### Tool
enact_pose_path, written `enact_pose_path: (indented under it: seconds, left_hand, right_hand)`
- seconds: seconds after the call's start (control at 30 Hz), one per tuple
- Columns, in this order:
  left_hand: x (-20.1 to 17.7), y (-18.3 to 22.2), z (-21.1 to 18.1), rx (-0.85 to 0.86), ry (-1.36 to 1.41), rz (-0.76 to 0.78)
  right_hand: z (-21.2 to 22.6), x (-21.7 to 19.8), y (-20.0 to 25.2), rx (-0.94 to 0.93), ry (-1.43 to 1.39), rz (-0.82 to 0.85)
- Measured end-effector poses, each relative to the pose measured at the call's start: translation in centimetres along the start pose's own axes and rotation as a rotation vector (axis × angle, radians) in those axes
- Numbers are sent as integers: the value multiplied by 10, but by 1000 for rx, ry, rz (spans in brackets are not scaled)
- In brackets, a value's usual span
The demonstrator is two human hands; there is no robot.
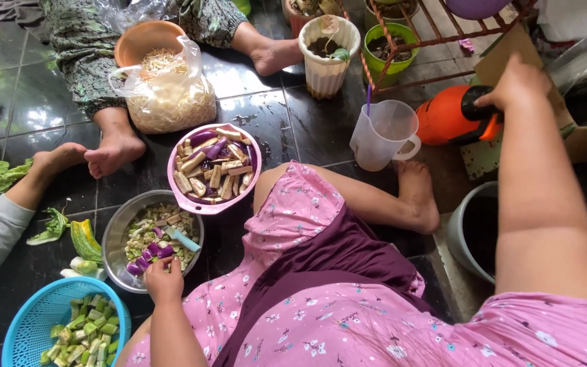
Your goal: A person sitting on the floor cuts eggplants into smaller pieces using a knife and places them into a bowl.
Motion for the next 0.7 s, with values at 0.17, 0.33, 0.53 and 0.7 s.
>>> enact_pose_path:
  seconds: [0.17, 0.33, 0.53, 0.7]
  left_hand:
    - [4, 0, 5, 3, -9, -4]
    - [-1, 1, -3, -47, -23, 39]
    - [1, 0, 0, -28, -29, 26]
    - [1, -1, -2, 1, -23, 35]
  right_hand:
    - [21, -6, -46, -164, 295, -94]
    - [22, 43, -100, -263, 342, -244]
    - [23, 46, -74, -322, 584, -391]
    - [10, 38, -38, -288, 778, -619]
Point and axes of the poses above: each hand's wrist, its own y-axis away from the middle knuckle, its own x-axis out of the palm, z = x × y, the point moved 1 cm from there along -y, towards the middle knuckle, and after that the axes turned 4 degrees about x, right-handed, at the moved point
